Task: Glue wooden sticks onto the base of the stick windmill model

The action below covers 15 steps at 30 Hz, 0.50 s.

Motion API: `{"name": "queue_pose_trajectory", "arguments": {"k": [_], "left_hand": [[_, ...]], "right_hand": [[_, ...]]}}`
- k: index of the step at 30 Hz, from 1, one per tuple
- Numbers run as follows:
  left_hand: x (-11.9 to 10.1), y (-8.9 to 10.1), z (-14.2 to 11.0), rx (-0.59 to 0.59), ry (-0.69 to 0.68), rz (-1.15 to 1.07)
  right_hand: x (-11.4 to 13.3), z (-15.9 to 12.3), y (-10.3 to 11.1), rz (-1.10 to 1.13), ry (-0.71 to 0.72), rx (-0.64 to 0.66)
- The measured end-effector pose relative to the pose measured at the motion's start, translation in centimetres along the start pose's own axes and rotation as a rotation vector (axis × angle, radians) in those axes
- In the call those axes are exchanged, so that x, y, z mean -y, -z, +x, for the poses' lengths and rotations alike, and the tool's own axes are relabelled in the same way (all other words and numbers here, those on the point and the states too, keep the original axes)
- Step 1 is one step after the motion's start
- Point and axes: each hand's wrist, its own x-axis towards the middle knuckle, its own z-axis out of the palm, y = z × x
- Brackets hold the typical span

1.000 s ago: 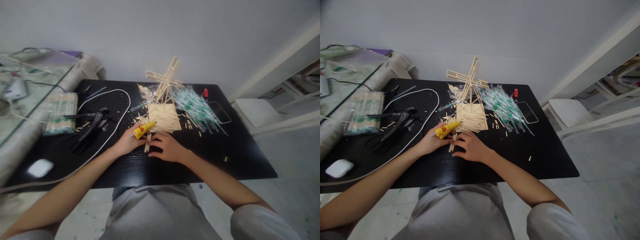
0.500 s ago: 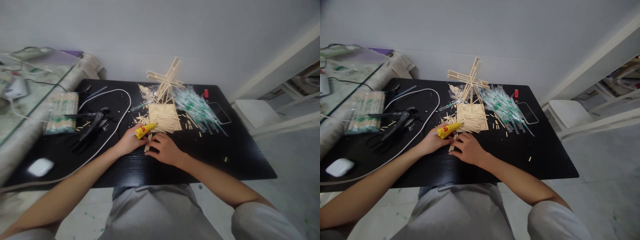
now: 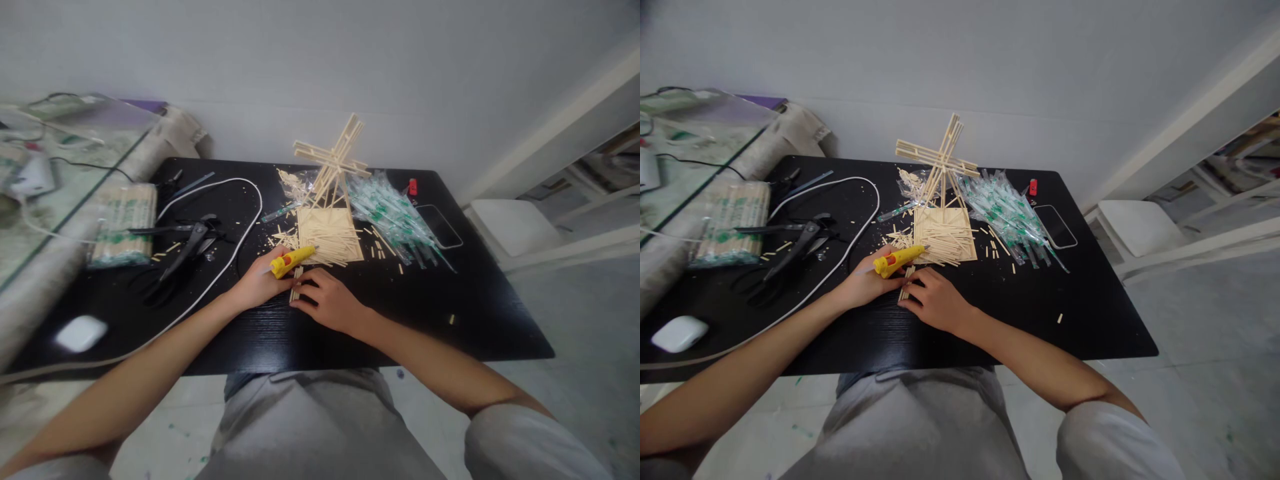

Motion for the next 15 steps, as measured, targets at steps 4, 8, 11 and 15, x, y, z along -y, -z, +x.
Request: {"name": "queue_pose_trajectory", "arguments": {"k": [4, 8, 11, 15], "left_hand": [[0.31, 0.1, 0.06, 0.006, -0.018, 0.004], [0.38, 0.11, 0.1, 0.009, -0.022, 0.009], [0.24, 0.12, 0.09, 0.008, -0.025, 0.015], [0.07, 0.21, 0.07, 0.018, -0.024, 0.034]], "right_hand": [[-0.02, -0.01, 0.0, -0.022, 0.016, 0.0], [0.04, 0.06, 0.07, -0.012, 0.027, 0.019], [0.12, 0.09, 0.16, 0.002, 0.032, 0.032], [0.14, 0.11, 0.26, 0.009, 0.046, 0.028]]}}
